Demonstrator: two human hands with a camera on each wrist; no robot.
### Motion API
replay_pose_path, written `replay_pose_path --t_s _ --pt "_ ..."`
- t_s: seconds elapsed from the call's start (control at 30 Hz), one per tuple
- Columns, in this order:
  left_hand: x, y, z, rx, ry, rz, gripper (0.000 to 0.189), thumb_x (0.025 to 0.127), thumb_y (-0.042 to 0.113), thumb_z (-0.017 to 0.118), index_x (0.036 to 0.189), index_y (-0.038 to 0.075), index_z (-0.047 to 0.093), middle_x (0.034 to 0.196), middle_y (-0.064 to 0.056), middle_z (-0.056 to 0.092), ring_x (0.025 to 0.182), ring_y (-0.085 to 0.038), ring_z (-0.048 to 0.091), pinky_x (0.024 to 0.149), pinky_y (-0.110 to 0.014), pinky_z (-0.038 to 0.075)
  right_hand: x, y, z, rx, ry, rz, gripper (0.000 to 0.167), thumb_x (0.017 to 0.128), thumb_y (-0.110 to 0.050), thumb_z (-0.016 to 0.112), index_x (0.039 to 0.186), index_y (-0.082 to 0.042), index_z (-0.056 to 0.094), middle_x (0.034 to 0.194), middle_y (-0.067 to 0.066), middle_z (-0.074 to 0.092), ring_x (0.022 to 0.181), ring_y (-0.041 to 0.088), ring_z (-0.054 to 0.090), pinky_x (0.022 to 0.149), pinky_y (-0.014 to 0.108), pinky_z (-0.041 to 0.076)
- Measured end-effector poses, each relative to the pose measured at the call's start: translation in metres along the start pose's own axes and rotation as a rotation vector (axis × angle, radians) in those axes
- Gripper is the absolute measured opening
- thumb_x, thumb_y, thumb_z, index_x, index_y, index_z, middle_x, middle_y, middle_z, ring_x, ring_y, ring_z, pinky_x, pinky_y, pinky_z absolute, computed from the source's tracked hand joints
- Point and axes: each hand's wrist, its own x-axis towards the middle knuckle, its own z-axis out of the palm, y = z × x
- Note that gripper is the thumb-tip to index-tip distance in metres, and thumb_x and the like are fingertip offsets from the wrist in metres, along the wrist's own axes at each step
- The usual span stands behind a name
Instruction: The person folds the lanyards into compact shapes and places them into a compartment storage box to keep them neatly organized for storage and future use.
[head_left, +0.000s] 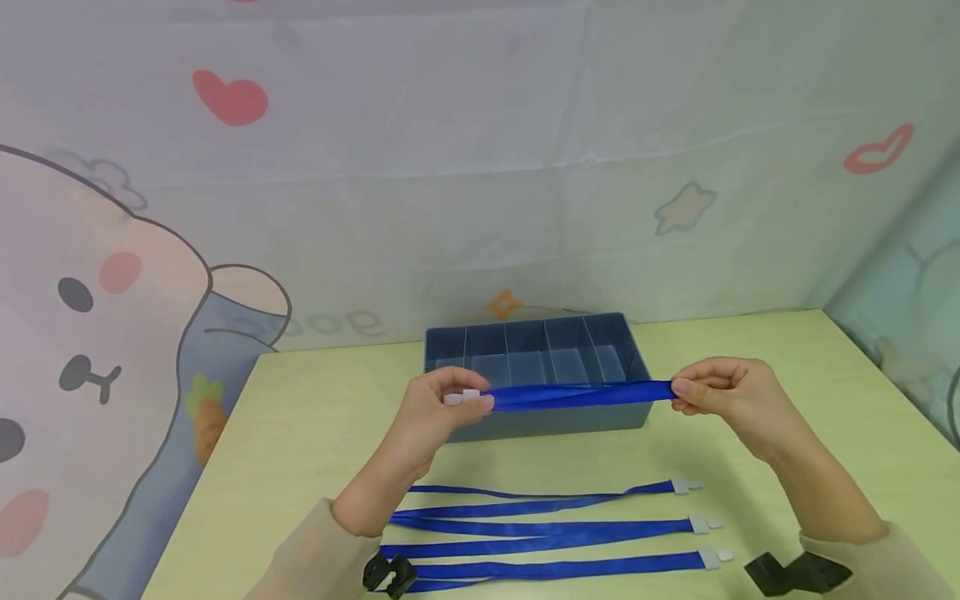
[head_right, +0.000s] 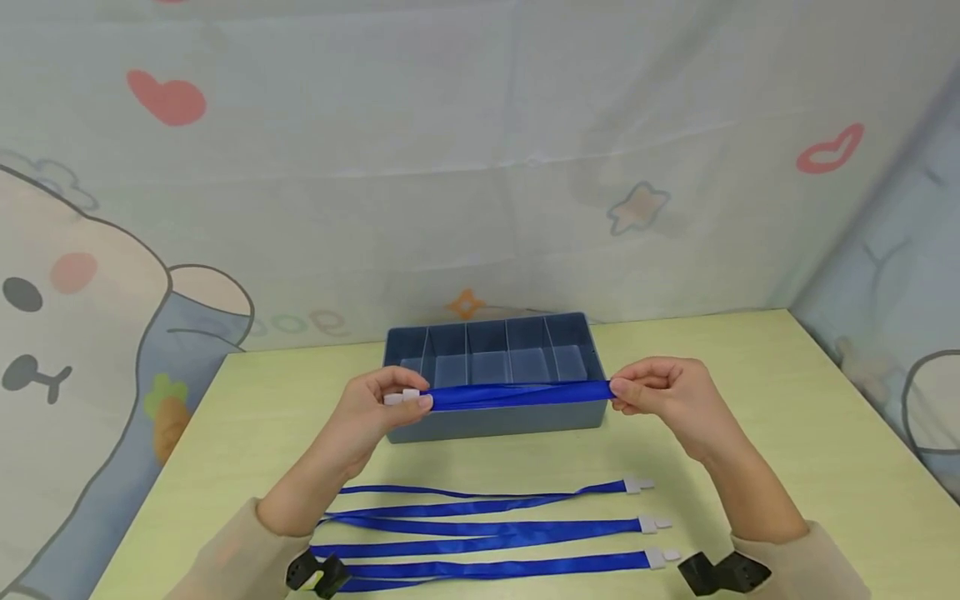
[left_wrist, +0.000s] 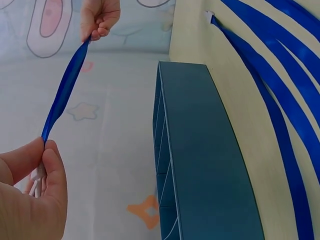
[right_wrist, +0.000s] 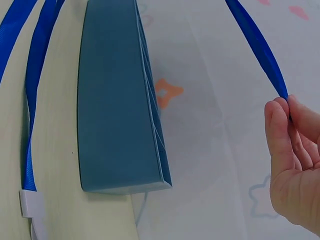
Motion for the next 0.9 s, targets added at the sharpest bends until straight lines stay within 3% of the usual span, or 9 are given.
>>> replay_pose_path --t_s 0.27,0.5,0.7,0.9 --pt "0.002 0.001 0.003 -0.023 0.005 0.004 0.018 0.083 0.001 0.068 0.1 -0.002 0.064 0.098 -0.013 0.06 0.085 -0.022 0.06 0.077 -0.032 0.053 0.0 0.0 -0.005 0.024 0.003 0.048 0.017 0.089 0.001 0.06 0.086 -0.01 0.073 0.079 0.002 0.071 0.071 0.014 0.068 0.067 0.026 0.055" --pt "0.004 0.002 0.004 -0.015 0.01 0.013 0.018 0.082 0.002 0.069 0.1 0.0 0.065 0.102 -0.012 0.058 0.087 -0.023 0.058 0.077 -0.034 0.052 0.001 0.002 -0.011 0.148 -0.078 0.023 0.024 0.091 0.007 0.053 0.091 -0.007 0.073 0.083 0.005 0.071 0.073 0.014 0.069 0.069 0.025 0.054" --pt "0.005 0.003 0.008 0.008 0.038 0.042 0.017 0.082 0.002 0.069 0.099 0.001 0.066 0.106 -0.012 0.057 0.087 -0.024 0.056 0.073 -0.033 0.05 0.002 -0.001 -0.008 -0.002 0.004 0.012 0.018 0.089 0.001 0.059 0.088 -0.01 0.073 0.081 0.002 0.071 0.072 0.014 0.068 0.068 0.025 0.055" --pt "0.005 0.004 0.012 0.017 0.056 0.048 0.018 0.081 0.003 0.069 0.099 0.0 0.066 0.107 -0.012 0.057 0.087 -0.024 0.056 0.072 -0.031 0.051 -0.001 -0.007 -0.003 -0.079 0.066 -0.006 0.014 0.088 0.0 0.062 0.086 -0.009 0.073 0.077 0.0 0.071 0.069 0.013 0.067 0.066 0.023 0.055"
